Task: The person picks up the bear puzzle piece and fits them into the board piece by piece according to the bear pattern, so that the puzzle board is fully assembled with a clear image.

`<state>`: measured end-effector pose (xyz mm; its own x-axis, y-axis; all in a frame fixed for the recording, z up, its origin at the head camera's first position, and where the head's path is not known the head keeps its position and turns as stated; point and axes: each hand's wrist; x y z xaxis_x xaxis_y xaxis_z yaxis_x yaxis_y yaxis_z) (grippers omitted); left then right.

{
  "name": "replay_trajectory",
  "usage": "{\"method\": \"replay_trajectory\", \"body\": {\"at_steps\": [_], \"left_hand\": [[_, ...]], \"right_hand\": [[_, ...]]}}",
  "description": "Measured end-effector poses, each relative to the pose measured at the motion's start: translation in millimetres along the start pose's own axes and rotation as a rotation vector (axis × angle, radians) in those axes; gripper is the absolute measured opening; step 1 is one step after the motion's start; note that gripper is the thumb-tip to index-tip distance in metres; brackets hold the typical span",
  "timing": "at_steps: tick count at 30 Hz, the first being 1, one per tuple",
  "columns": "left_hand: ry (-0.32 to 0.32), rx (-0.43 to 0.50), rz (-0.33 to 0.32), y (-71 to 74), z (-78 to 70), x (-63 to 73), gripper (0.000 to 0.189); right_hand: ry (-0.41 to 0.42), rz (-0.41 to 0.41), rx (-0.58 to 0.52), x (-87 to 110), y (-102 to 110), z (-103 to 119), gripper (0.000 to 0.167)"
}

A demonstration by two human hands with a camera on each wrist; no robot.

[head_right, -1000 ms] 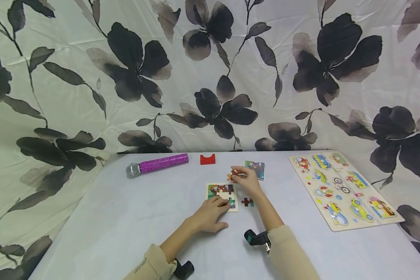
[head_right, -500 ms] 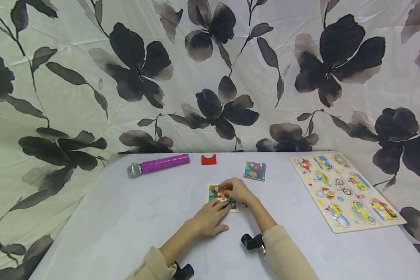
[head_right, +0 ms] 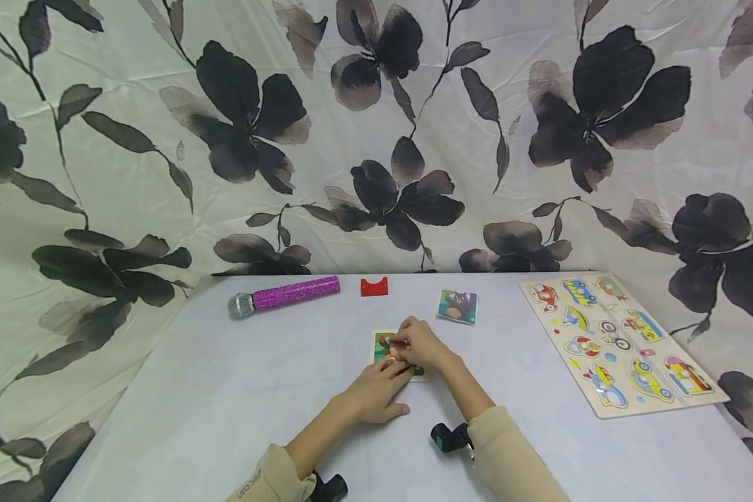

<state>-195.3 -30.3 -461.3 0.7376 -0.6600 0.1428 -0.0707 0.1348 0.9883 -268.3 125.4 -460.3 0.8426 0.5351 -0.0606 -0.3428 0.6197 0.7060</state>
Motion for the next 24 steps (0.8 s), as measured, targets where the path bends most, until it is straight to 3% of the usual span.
{"method": "replay_trajectory", "body": {"at_steps": [5, 9, 18, 24], "left_hand": [[0.0, -0.006, -0.013, 0.4, 0.3, 0.2, 0.065], [-0.005, -0.003, -0.021, -0.1, 0.2, 1.0, 0.065], [-0.001, 0.0, -0.02, -1.0, 0.1, 2.7, 0.065], [-0.001, 0.021, -0.015, 0.5, 0.5, 1.4, 0.065]], "right_hand": [[0.026, -0.042, 0.079, 1.2, 0.6, 0.3, 0.031], [0.011, -0.021, 0.093, 3.5, 0.1, -0.3, 0.027], [-0.003, 0.032, 0.042, 1.6, -0.8, -0.6, 0.028], [0.053, 0.016, 0.033, -2.6, 2.2, -6.8, 0.029]]}}
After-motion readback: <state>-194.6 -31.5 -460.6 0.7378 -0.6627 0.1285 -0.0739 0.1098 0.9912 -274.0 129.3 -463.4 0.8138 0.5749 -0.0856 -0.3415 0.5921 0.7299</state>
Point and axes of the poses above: each hand's wrist, its own x-axis away from the middle knuckle, its own y-axis out of the back of the hand, z = x × y, and after that the axes turned 6 degrees about -x, right-handed
